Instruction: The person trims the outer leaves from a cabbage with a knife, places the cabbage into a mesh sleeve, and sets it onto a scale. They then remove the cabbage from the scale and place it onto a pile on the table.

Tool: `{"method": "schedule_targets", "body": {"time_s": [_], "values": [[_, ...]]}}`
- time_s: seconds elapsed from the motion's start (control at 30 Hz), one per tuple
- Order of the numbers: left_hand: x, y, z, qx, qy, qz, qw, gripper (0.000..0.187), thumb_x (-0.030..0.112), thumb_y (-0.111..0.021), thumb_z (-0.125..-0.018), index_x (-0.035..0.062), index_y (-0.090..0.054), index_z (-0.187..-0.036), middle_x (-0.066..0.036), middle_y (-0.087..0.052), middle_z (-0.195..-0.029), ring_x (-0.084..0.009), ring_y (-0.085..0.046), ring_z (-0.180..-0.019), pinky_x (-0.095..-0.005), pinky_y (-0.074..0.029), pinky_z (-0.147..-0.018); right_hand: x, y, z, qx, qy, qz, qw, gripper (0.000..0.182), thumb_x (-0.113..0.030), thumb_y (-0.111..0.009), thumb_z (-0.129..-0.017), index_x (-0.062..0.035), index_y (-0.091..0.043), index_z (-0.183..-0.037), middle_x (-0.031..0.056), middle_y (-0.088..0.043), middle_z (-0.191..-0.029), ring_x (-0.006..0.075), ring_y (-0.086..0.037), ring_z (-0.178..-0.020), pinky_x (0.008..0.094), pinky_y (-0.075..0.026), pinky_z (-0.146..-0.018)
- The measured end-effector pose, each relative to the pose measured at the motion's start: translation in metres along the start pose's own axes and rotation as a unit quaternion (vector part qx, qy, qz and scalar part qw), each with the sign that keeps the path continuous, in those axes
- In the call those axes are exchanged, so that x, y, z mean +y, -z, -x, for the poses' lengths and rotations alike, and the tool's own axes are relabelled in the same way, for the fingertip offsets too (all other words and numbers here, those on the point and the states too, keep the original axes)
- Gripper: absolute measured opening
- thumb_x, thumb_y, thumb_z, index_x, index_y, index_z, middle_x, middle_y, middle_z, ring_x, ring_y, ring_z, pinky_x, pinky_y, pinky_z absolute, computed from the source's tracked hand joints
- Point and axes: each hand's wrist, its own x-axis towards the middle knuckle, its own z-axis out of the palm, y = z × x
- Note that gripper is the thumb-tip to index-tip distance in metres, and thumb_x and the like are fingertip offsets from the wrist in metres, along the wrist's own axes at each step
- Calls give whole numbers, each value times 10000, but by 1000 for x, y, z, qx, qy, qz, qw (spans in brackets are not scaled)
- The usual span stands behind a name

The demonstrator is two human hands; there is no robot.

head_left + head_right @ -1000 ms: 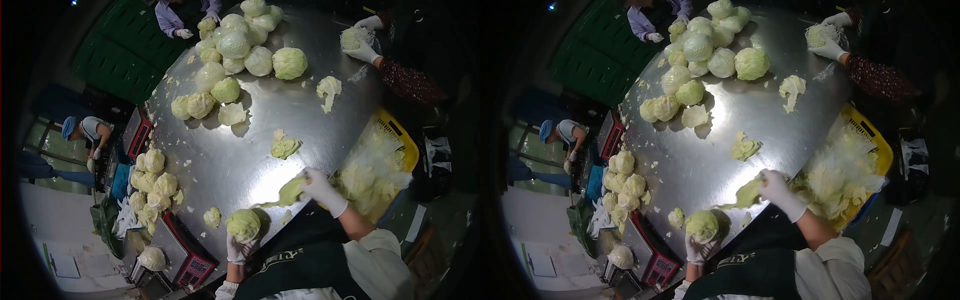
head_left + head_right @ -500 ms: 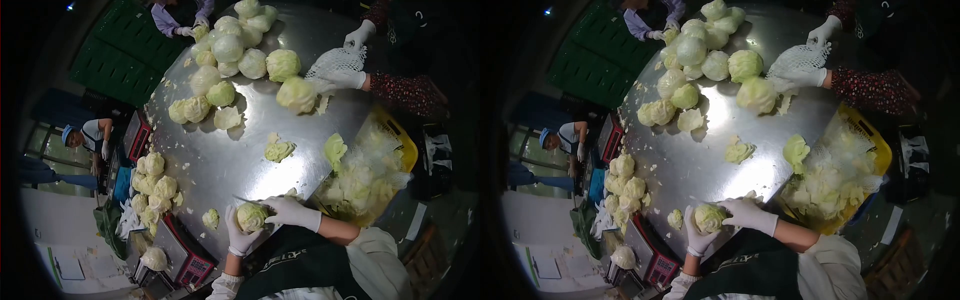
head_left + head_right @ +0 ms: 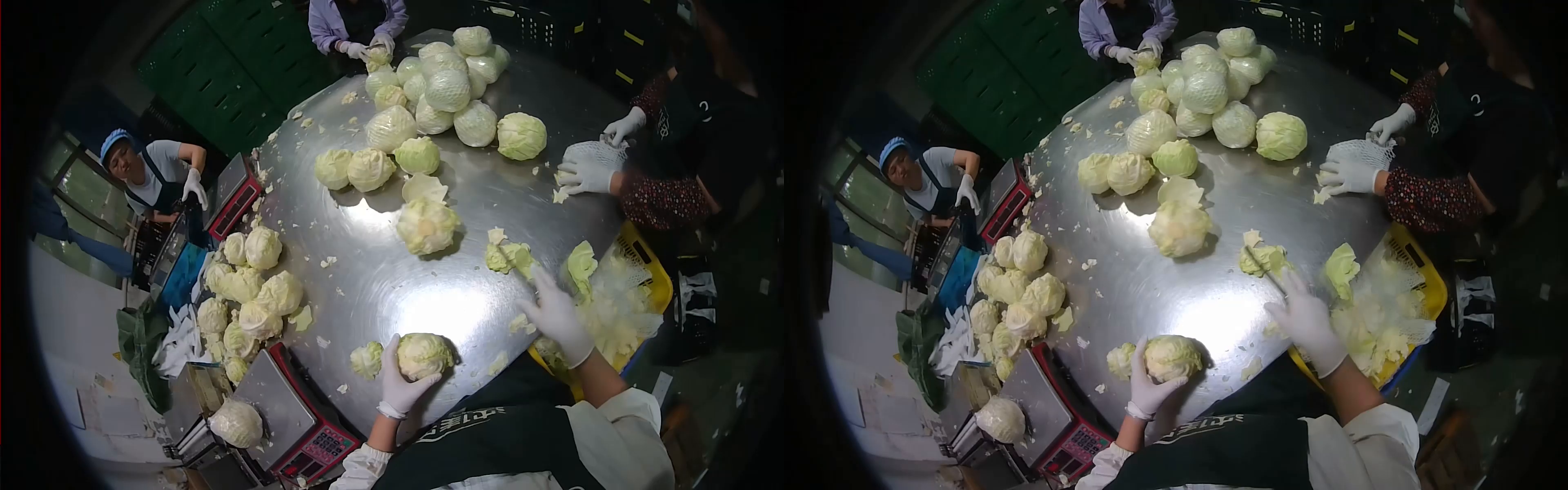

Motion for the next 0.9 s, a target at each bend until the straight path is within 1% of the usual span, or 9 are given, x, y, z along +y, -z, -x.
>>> {"method": "schedule_targets", "body": {"time_s": [0.03,0.1,0.27,0.5,0.6,0.7,0.77,0.8,0.9], "values": [[7,1,-3,2,-11,-85,996,1155,294,-950,-683,-22,-250,-1545,-180,-428,-1437,-285,-498,-1306,-419,-434,-1108,-17,-9,10,-31,14,38,999,610,-274,-614,-955,-31,-447,-1489,257,-629,-1292,380,-680,-1069,426,-539,-928],[8,-7,-8,8,-34,-107,994,1131,308,-951,-664,-28,-288,-1517,-199,-441,-1391,-330,-473,-1279,-448,-402,-1099,-36,-44,31,-93,115,-61,987,600,-274,-540,-993,-3,-396,-1508,274,-533,-1411,400,-640,-1157,457,-522,-957],[19,-30,-14,21,-84,-87,992,1022,321,-937,-659,-20,-363,-1433,-222,-461,-1328,-402,-419,-1247,-494,-350,-1083,-99,-65,63,-201,93,-22,975,614,-297,-497,-1014,-19,-337,-1537,260,-448,-1501,425,-615,-1178,471,-511,-978],[13,-27,-20,-8,-103,-104,989,1049,312,-932,-662,-34,-327,-1446,-243,-431,-1345,-421,-400,-1261,-505,-343,-1086,-105,-70,72,-212,49,62,974,633,-313,-474,-1013,-60,-290,-1563,211,-384,-1564,418,-633,-1138,469,-531,-929],[12,-32,-16,-2,-116,-114,987,1066,303,-926,-667,-46,-297,-1454,-262,-405,-1358,-435,-385,-1265,-515,-337,-1090,-110,-71,67,-221,-22,84,971,594,-311,-486,-1015,-65,-359,-1541,194,-361,-1586,400,-651,-1111,448,-524,-946],[17,-35,-14,-26,-142,-159,977,1071,299,-921,-673,-55,-281,-1455,-266,-396,-1351,-440,-374,-1266,-518,-331,-1093,-85,-76,38,-183,64,134,972,531,-284,-486,-1019,-46,-443,-1492,198,-394,-1568,388,-640,-1143,424,-508,-989],[12,-34,-10,11,-105,-121,987,1058,263,-926,-649,-58,-304,-1442,-238,-374,-1346,-401,-389,-1266,-478,-338,-1106,-80,-76,24,-189,-28,-207,960,492,-247,-486,-1018,-12,-493,-1449,223,-429,-1536,384,-605,-1205,415,-492,-1024],[8,-32,-12,26,-84,-94,992,1067,259,-931,-642,-59,-302,-1443,-226,-372,-1334,-394,-393,-1269,-473,-336,-1113,-73,-78,21,-203,62,-173,962,528,-231,-466,-1016,11,-431,-1484,261,-439,-1513,404,-579,-1244,423,-475,-1048],[14,-37,-13,33,-80,-109,990,1043,259,-928,-650,-52,-318,-1437,-219,-383,-1315,-392,-400,-1266,-472,-340,-1112,-77,-72,40,-209,146,-89,963,587,-252,-465,-1020,15,-349,-1529,282,-416,-1521,436,-581,-1230,444,-473,-1042]]}}
